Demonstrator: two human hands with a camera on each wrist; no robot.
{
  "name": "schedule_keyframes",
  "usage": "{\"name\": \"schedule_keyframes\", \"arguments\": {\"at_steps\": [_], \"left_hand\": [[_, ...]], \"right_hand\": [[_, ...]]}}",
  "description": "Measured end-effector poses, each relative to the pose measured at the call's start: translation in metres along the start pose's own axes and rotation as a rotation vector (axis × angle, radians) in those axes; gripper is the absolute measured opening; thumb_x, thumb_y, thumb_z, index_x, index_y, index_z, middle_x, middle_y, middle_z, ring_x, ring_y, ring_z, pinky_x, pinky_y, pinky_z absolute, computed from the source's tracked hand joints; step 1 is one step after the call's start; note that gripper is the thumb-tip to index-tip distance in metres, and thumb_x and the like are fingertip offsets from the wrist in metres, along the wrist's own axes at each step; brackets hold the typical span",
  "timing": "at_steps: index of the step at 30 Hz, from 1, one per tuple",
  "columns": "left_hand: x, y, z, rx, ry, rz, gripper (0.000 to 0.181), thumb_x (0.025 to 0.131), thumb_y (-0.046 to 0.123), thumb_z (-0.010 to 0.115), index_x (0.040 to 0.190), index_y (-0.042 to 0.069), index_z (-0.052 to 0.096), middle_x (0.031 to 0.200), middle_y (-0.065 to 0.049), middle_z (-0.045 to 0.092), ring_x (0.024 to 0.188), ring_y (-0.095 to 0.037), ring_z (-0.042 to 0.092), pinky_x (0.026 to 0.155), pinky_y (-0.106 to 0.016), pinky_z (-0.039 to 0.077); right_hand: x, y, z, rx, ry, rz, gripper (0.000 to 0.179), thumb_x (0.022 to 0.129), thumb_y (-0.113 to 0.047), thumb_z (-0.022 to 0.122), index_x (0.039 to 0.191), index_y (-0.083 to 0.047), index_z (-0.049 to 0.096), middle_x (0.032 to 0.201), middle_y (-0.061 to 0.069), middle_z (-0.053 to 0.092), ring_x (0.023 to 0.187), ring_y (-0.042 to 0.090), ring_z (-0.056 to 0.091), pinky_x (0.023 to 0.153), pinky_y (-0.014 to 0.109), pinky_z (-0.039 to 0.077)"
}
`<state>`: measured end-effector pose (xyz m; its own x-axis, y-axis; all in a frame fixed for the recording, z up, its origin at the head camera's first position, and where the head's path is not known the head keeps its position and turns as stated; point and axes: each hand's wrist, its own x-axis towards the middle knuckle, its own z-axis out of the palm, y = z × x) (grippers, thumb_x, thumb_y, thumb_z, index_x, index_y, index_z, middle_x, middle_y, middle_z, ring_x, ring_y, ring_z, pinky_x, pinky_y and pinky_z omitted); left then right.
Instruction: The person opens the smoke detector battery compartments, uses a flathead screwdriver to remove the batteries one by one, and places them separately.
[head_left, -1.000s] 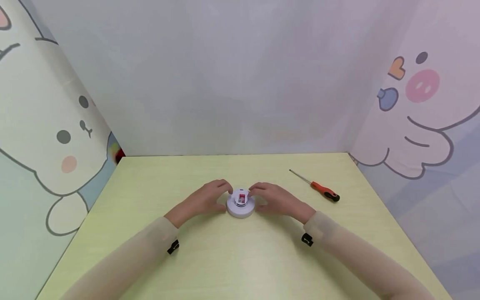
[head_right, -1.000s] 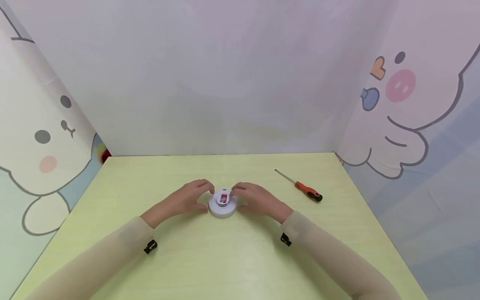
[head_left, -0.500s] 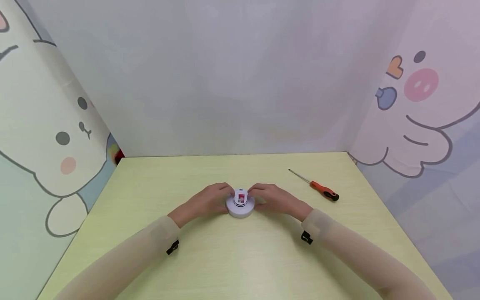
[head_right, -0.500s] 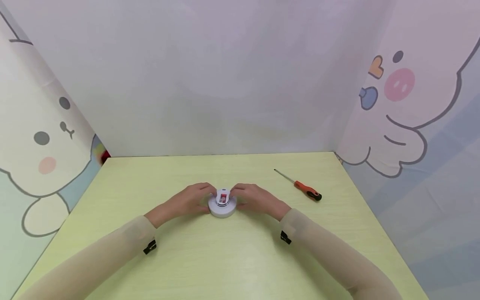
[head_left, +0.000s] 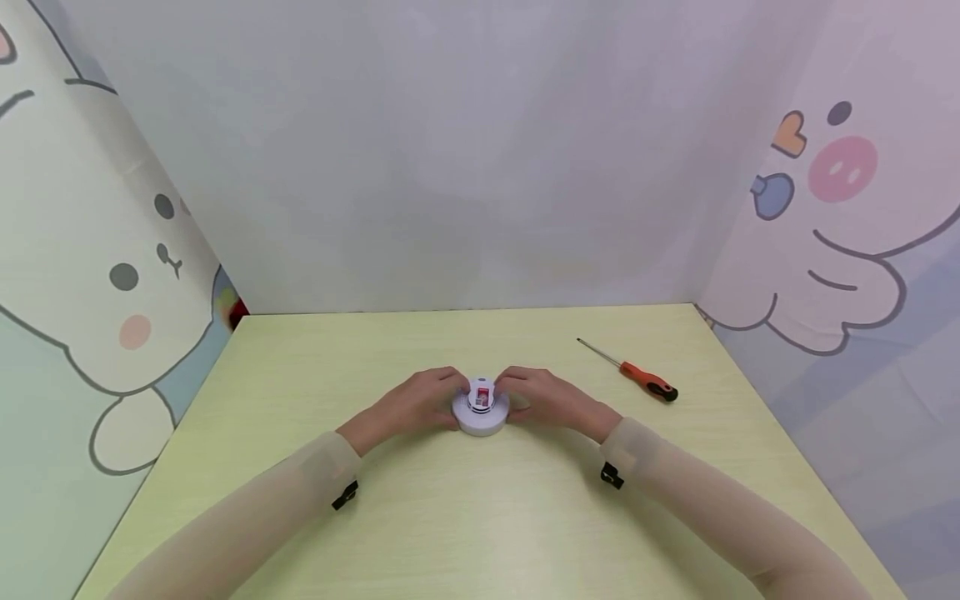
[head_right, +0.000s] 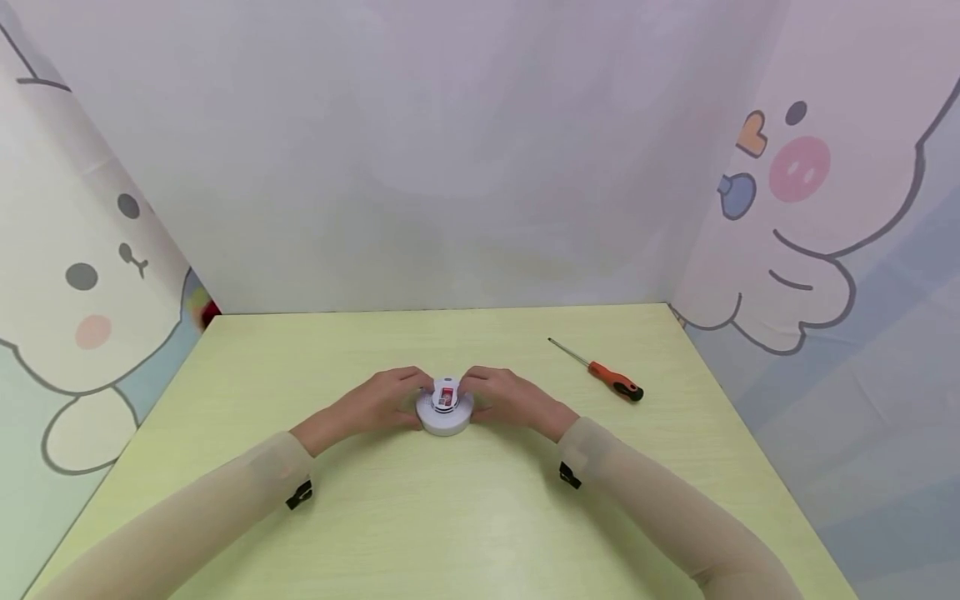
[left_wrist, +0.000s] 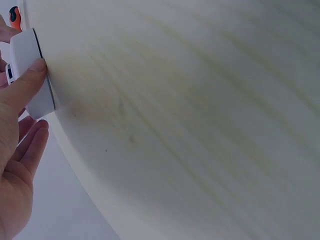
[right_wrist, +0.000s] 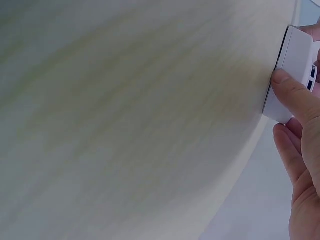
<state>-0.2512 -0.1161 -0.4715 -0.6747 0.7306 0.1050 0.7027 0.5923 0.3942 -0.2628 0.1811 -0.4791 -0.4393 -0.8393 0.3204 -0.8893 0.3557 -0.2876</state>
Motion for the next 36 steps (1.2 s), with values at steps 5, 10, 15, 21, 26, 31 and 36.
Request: {"name": "schedule_keyframes", "arguments": {"at_steps": [5, 10, 15, 21, 26, 31, 36], "left_hand": [[0.0, 0.0, 0.001, -0.005, -0.006, -0.009, 0.056, 0.086, 0.027, 0.092, 0.132, 0.01, 0.065, 0.131, -0.002, 0.066, 0.123, -0.018, 0.064, 0.106, -0.036, 0.055], [-0.001, 0.0, 0.001, -0.027, -0.017, -0.03, 0.057, 0.088, 0.028, 0.09, 0.136, 0.01, 0.066, 0.135, -0.003, 0.067, 0.126, -0.018, 0.064, 0.108, -0.037, 0.054], [-0.003, -0.002, -0.001, -0.079, -0.013, -0.048, 0.057, 0.088, 0.028, 0.09, 0.136, 0.011, 0.066, 0.137, -0.001, 0.067, 0.128, -0.017, 0.062, 0.11, -0.037, 0.052], [-0.004, -0.005, -0.003, -0.17, 0.001, -0.069, 0.057, 0.088, 0.028, 0.09, 0.136, 0.013, 0.066, 0.136, -0.001, 0.068, 0.125, -0.016, 0.064, 0.11, -0.038, 0.052], [-0.004, -0.009, -0.003, -0.218, -0.005, -0.076, 0.056, 0.089, 0.027, 0.09, 0.137, 0.013, 0.065, 0.135, -0.001, 0.068, 0.12, -0.016, 0.066, 0.106, -0.037, 0.055], [-0.004, -0.012, -0.003, -0.267, -0.001, -0.062, 0.055, 0.089, 0.026, 0.088, 0.137, 0.01, 0.065, 0.135, -0.003, 0.069, 0.12, -0.017, 0.067, 0.105, -0.035, 0.055], [-0.005, -0.013, -0.002, -0.31, 0.013, -0.049, 0.053, 0.091, 0.028, 0.086, 0.137, 0.012, 0.064, 0.136, -0.003, 0.069, 0.121, -0.017, 0.069, 0.105, -0.034, 0.055]], "right_hand": [[0.0, 0.0, 0.001, -0.001, -0.022, 0.024, 0.043, 0.086, -0.015, 0.092, 0.122, -0.009, 0.07, 0.126, 0.005, 0.069, 0.117, 0.018, 0.068, 0.102, 0.029, 0.056], [0.0, -0.001, -0.001, 0.0, -0.049, 0.048, 0.043, 0.087, -0.018, 0.09, 0.124, -0.01, 0.07, 0.124, 0.003, 0.069, 0.115, 0.016, 0.069, 0.101, 0.029, 0.057], [0.0, -0.002, -0.005, 0.036, -0.045, 0.044, 0.043, 0.086, -0.016, 0.09, 0.124, -0.009, 0.07, 0.125, 0.004, 0.07, 0.117, 0.018, 0.069, 0.102, 0.032, 0.058], [0.0, -0.002, -0.008, 0.098, -0.073, 0.128, 0.043, 0.089, -0.018, 0.088, 0.128, -0.011, 0.07, 0.131, 0.003, 0.07, 0.123, 0.017, 0.067, 0.106, 0.034, 0.055], [-0.002, 0.0, -0.008, 0.114, -0.068, 0.14, 0.045, 0.09, -0.017, 0.087, 0.13, -0.01, 0.069, 0.133, 0.003, 0.07, 0.124, 0.018, 0.066, 0.107, 0.035, 0.055], [-0.003, 0.002, -0.007, 0.128, -0.062, 0.178, 0.047, 0.091, -0.019, 0.086, 0.133, -0.011, 0.069, 0.135, 0.002, 0.07, 0.124, 0.017, 0.067, 0.106, 0.035, 0.055], [-0.003, 0.002, -0.009, 0.164, -0.063, 0.211, 0.047, 0.092, -0.02, 0.084, 0.136, -0.009, 0.069, 0.136, 0.003, 0.071, 0.121, 0.015, 0.069, 0.104, 0.031, 0.056]]}}
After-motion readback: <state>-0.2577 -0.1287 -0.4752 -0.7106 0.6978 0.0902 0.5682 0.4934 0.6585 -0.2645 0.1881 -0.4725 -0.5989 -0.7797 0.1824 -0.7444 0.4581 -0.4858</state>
